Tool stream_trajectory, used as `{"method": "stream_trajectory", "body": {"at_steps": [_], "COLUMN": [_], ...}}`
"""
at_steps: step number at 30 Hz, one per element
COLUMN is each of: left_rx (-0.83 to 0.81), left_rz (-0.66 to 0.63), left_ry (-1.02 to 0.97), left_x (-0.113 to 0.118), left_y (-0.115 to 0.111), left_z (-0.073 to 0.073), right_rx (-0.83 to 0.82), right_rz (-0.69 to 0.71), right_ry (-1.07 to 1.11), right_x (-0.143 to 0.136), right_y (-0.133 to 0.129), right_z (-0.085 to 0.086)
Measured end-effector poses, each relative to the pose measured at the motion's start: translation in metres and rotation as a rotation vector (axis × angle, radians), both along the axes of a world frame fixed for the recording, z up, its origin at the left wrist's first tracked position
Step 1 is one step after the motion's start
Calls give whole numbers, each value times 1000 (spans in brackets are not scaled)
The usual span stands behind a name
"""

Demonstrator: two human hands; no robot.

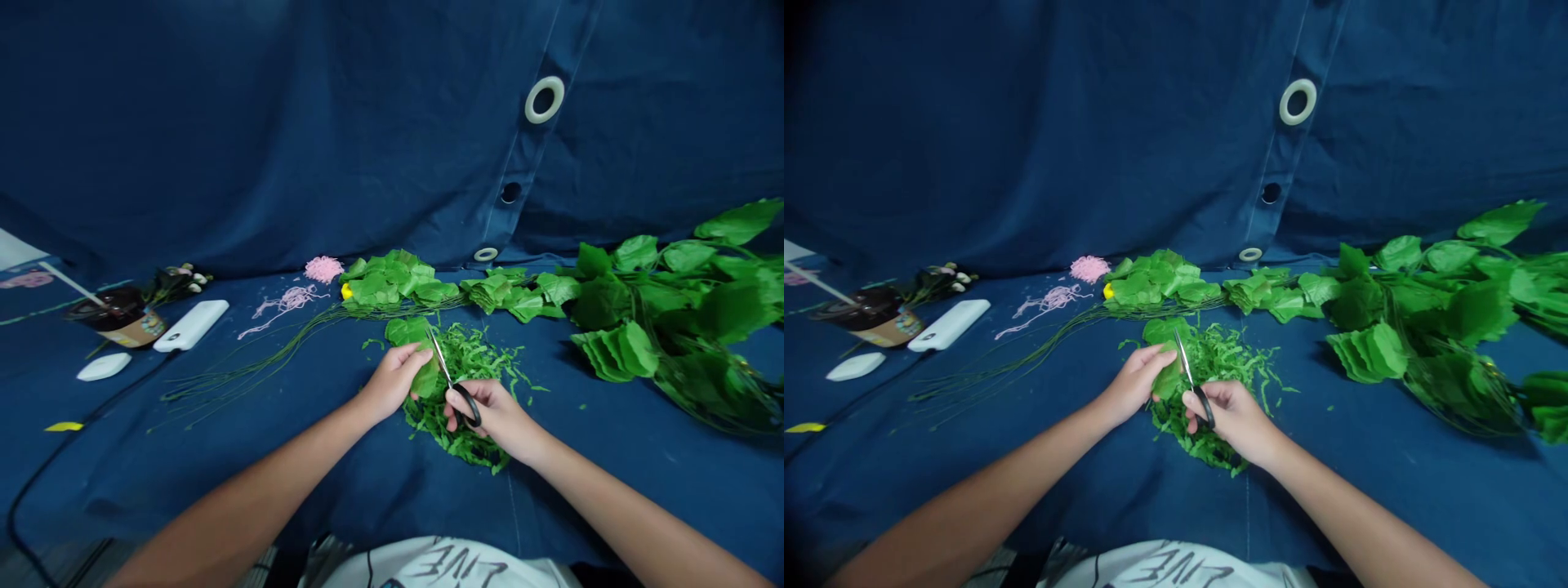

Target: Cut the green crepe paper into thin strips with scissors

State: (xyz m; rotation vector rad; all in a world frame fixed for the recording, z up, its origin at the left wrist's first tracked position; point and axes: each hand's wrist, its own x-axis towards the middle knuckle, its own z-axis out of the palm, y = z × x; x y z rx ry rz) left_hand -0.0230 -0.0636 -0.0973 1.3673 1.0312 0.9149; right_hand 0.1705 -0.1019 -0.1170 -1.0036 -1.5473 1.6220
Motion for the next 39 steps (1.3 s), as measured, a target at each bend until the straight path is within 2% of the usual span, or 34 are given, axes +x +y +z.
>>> {"method": "stream_trajectory", "body": {"at_steps": [4,9,21,31,39], "left_rx": [18,25,42,23,20], "left_rz": [28,-9,-55,-21,-31], "left_ry": [-29,35,-44,69,12], "left_x": [0,0,3,1,-2], "left_y": [1,-2,-5,-6,-2], "left_z": [-1,2,0,0,-3], "right_rx": [14,31,45,54,14], "right_rz": [28,55,26,7,-5], "right_ry": [10,-24,-38,-13,-39], "right_x": [0,0,-1,-1,0], "right_y": [-1,-1,-2,-2,-1], "right_z": [4,6,4,2,-1]}}
